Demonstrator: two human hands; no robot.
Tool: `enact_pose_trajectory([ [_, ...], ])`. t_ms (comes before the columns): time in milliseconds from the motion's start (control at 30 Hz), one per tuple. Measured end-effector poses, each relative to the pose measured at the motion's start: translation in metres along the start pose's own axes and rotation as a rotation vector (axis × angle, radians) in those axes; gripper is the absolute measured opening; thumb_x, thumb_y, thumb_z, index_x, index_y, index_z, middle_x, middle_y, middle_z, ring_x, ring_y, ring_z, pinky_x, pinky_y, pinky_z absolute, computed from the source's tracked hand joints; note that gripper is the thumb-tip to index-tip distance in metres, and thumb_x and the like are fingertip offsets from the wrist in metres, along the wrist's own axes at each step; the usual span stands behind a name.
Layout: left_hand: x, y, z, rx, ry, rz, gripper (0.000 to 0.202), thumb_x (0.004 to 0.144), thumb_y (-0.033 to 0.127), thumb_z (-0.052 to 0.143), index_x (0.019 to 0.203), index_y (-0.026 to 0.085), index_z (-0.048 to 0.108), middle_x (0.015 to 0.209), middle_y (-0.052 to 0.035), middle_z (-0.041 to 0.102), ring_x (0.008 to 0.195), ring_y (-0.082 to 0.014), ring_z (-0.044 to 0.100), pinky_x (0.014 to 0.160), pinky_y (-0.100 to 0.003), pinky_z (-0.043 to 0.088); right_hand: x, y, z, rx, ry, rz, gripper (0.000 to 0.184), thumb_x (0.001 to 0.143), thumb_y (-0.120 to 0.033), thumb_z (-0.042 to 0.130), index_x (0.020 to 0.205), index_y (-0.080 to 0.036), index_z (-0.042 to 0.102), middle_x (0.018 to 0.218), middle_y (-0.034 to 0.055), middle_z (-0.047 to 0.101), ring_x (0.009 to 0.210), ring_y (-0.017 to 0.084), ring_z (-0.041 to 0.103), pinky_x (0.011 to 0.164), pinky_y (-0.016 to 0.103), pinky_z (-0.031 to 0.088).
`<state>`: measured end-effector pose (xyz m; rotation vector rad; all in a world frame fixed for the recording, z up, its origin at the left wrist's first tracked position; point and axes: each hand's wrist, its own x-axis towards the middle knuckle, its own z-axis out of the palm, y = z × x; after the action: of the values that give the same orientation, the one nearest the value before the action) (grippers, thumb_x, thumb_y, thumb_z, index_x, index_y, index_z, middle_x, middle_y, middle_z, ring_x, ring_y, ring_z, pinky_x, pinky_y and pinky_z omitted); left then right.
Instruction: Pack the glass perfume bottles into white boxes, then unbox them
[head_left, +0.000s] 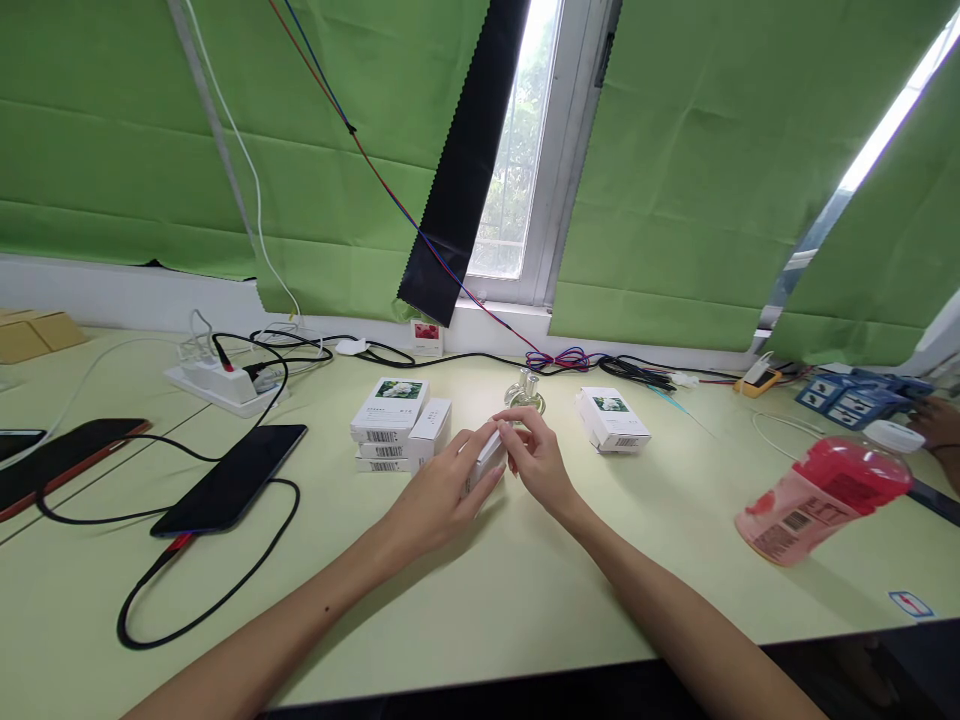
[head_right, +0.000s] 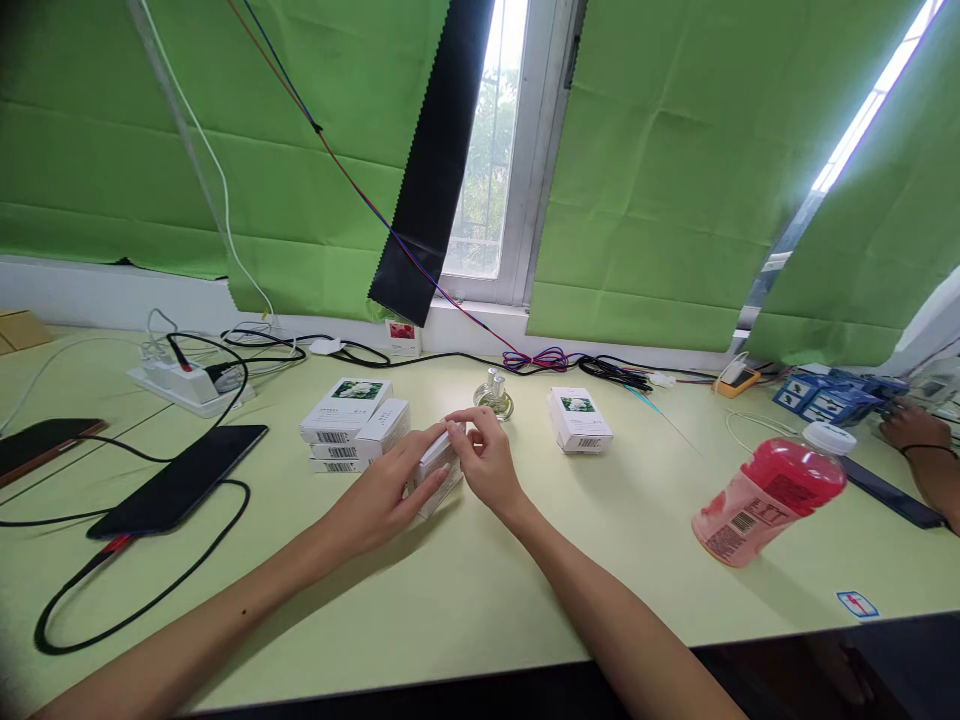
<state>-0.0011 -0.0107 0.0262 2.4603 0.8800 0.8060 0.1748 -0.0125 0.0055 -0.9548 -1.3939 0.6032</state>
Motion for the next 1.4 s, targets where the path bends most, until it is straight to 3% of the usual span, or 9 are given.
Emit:
enact_pose_trajectory([
  [700,0.001,-0.002,0.001,-0.034,0.041,-0.014,0.045,0.107,0.039,0.035,0.151,0.034,0.04,0.124,-0.0066,0.065,0.096,-0.0215,0.065,0.086,-0.038,0.053,0.0,0.002,0.0,0.017,-0.008,-0.002,0.026,0.094,-0.048,0.062,0.099,-0.024,0.068,0.104,0.0059,0.06,0.077,0.014,0.059,0.05,0.022,0.045],
  [1400,0.001,-0.01,0.004,-0.03,0.095,0.064,0.041,0.107,0.034,0.035,0.145,0.03,0.048,0.124,-0.0068,0.065,0.107,-0.0219,0.063,0.09,-0.037,0.051,-0.003,0.002,0.001,-0.015,-0.004,-0.016,0.024,0.096,-0.046,0.061,0.102,-0.024,0.067,0.104,0.0049,0.057,0.07,0.011,0.056,0.048,0.023,0.044],
])
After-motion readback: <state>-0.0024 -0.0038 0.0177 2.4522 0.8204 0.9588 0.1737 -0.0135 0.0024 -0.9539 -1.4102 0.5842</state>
